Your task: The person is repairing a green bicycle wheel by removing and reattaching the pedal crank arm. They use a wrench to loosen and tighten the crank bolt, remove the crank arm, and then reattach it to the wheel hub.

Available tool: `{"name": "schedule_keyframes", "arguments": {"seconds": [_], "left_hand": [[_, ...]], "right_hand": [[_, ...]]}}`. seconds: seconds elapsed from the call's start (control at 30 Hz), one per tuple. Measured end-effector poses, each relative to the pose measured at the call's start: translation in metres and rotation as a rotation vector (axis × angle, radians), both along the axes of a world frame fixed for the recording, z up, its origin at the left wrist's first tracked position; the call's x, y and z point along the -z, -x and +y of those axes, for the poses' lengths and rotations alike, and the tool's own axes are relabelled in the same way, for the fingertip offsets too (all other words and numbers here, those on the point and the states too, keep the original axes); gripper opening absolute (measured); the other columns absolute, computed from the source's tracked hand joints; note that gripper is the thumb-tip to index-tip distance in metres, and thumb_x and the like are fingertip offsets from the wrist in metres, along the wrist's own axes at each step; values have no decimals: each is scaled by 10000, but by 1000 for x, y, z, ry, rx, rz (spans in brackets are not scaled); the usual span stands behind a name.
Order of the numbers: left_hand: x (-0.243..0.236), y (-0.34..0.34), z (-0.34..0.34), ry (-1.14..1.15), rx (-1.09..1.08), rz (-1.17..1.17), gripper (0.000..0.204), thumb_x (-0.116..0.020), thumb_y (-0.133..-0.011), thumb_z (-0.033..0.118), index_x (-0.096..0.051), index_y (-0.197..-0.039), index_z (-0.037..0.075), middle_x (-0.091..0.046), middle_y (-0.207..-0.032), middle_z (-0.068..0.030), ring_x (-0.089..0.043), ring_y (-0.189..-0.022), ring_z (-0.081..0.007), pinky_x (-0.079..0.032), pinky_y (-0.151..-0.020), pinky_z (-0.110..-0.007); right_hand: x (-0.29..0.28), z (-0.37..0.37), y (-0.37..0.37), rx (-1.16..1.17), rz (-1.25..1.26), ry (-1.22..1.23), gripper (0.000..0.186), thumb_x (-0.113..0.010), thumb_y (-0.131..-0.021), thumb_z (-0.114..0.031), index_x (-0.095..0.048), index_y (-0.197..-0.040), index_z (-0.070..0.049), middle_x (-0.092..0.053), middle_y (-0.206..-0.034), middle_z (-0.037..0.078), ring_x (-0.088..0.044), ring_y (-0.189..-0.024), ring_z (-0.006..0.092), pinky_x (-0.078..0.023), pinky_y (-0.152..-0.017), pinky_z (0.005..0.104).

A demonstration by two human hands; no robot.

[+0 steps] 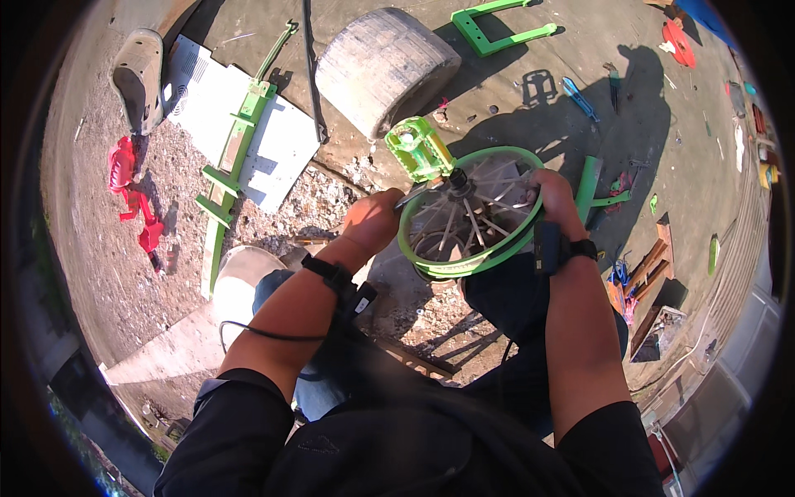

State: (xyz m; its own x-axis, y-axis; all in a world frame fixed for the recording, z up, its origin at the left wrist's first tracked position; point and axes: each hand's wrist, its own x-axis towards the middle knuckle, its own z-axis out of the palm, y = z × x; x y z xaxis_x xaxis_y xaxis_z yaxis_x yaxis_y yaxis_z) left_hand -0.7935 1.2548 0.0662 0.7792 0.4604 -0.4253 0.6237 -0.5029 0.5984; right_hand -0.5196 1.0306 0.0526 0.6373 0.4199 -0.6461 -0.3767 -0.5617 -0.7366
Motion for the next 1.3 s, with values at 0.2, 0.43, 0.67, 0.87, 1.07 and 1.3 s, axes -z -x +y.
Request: {"name": "schedule_keyframes", "arguments": {"seconds": [0.2,0.43,0.67,0.87,1.07,1.3], "left_hand": [[-13,0,-8,1,-14,19,211,-579,-935,261,-648,-990,70,-667,-857,-217,-640,-812,-416,-497,-706,-493],[-58,-4,-55,47,-83,-58,301,-520,-965,258,-546,-1166,35,-646,-929,-270,-617,-870,-468,-488,-768,-531],[-59,-20,-44,58,-24,-113,258,-502,-959,239,-558,-1111,39,-648,-894,-279,-624,-842,-474,-489,-747,-540],[-55,-21,-40,21,-20,-111,227,-511,-955,250,-558,-1042,45,-644,-869,-268,-625,-821,-464,-487,-716,-539],[-48,-22,-36,51,-22,-143,244,-524,-957,264,-568,-1048,42,-645,-858,-255,-628,-837,-453,-482,-715,-527],[-62,7,-8,279,18,-87,318,-507,-1008,278,-626,-1116,4,-642,-801,-195,-651,-740,-313,-509,-695,-396]], "right_hand": [[-28,25,6,73,57,22,248,-524,-763,-179,-631,-752,45,-628,-645,139,-599,-599,237,-492,-616,352],[-25,29,-6,-3,-23,62,389,-543,-827,-250,-627,-987,95,-681,-896,217,-680,-819,310,-523,-729,394],[-58,62,18,-298,-897,172,714,-581,-904,-503,-523,-1323,72,-584,-1273,288,-543,-1226,406,-405,-1059,418],[-63,104,34,-695,-576,-89,567,-435,-1007,-511,-608,-1216,-14,-662,-1142,190,-614,-1037,345,-449,-950,366],[-59,119,38,-622,-292,-209,579,-442,-1000,-539,-646,-965,2,-657,-825,149,-562,-732,288,-467,-766,376],[-59,115,40,-622,-419,-247,535,-464,-996,-491,-656,-922,2,-665,-815,160,-612,-757,288,-479,-779,380]]}}
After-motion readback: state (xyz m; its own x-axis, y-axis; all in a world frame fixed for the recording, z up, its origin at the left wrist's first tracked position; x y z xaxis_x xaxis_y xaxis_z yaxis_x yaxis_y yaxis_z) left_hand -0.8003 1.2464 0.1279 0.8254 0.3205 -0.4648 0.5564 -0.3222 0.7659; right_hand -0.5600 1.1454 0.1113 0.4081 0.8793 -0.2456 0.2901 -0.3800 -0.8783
